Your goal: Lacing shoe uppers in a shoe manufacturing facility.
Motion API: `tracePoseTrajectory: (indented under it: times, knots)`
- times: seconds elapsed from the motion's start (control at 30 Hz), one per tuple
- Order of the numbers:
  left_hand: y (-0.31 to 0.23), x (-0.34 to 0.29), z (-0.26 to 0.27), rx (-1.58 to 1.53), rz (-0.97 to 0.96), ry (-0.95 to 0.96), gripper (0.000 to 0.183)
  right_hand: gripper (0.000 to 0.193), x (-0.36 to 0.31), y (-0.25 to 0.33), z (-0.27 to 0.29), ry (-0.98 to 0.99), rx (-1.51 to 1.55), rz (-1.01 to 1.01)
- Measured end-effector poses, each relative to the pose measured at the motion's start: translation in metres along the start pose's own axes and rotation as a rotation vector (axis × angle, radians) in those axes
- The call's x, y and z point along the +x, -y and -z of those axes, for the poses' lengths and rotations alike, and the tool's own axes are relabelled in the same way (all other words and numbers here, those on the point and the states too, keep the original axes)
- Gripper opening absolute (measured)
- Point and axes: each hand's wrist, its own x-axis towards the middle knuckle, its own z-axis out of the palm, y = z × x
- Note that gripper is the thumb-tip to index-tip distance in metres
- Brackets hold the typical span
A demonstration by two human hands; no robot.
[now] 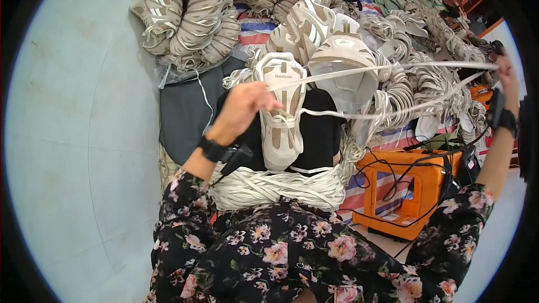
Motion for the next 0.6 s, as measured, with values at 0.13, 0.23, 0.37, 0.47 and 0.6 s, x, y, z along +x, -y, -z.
tracePoseTrajectory:
  times: [0.13,0.23,0.37,0.47,0.6]
  knots:
    - [-0.011,-0.021,0.018,0.080,0.039,-0.009,0.040,0.023,-0.031,-0.146,-0.002,-0.255,-0.262,-0.323]
    - [-0.025,-0.021,0.047,-0.481,-0.095,-0.150,0.043,0.025,-0.060,-0.205,-0.095,-0.199,-1.407,-0.390]
    - [-0.075,-0.047,0.128,-0.877,-0.331,-0.279,0.047,0.023,-0.151,-0.236,-0.269,0.241,-1.057,0.128]
    - [-0.091,-0.082,0.189,-0.699,-0.436,-0.496,0.046,0.026,-0.228,-0.275,-0.374,0.664,-0.749,0.053]
    - [-0.044,-0.110,0.220,-0.468,-0.107,-1.008,0.045,0.029,-0.256,-0.325,-0.420,0.730,-0.917,0.066]
